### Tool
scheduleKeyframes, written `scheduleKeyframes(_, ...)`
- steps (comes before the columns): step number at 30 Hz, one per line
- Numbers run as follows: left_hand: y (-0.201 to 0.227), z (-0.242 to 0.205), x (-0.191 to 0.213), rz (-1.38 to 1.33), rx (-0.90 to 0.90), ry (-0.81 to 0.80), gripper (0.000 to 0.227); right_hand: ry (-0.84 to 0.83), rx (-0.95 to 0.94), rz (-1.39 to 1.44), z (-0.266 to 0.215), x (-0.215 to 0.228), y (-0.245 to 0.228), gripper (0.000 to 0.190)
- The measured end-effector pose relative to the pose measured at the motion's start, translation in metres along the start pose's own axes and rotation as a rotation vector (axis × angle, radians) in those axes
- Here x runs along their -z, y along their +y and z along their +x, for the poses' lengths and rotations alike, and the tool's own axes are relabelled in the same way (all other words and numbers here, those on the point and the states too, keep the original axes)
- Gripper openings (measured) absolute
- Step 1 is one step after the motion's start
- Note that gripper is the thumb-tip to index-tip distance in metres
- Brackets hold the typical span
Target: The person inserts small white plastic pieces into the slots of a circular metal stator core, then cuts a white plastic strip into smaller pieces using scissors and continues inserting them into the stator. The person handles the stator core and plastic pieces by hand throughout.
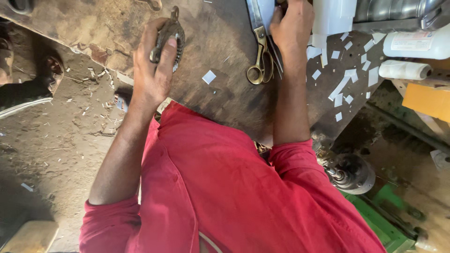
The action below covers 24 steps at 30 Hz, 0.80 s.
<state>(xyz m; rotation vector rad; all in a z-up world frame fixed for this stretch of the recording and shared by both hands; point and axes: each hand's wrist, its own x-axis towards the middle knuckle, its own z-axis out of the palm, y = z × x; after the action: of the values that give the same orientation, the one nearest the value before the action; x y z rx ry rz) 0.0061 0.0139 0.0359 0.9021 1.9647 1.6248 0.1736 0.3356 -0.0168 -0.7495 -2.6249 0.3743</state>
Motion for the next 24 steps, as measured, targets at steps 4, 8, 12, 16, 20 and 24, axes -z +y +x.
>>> scheduleKeyframes(4,0.001,0.0,0.0,-0.003,0.051,-0.008,0.034,0.111,0.034,0.059,-0.006,0.01,-0.024,0.019)
scheduleKeyframes(8,0.003,-0.004,0.001,-0.004,0.054,0.012,0.035,0.042,-0.037,0.202,-0.005,0.019,-0.034,0.017)
scheduleKeyframes(12,0.001,-0.009,0.003,-0.044,0.024,0.034,0.037,0.007,-0.142,0.454,-0.014,0.025,-0.05,0.015)
scheduleKeyframes(16,-0.004,-0.015,0.002,-0.022,0.009,0.026,0.037,-0.107,-0.062,0.7,-0.041,0.023,-0.093,0.013)
scheduleKeyframes(20,-0.008,-0.018,0.0,-0.056,-0.004,0.054,0.038,-0.187,0.109,0.859,-0.054,-0.003,-0.144,0.012)
scheduleKeyframes(24,-0.015,-0.024,0.0,-0.108,-0.012,0.077,0.042,-0.255,-0.016,0.814,-0.059,-0.011,-0.157,0.01)
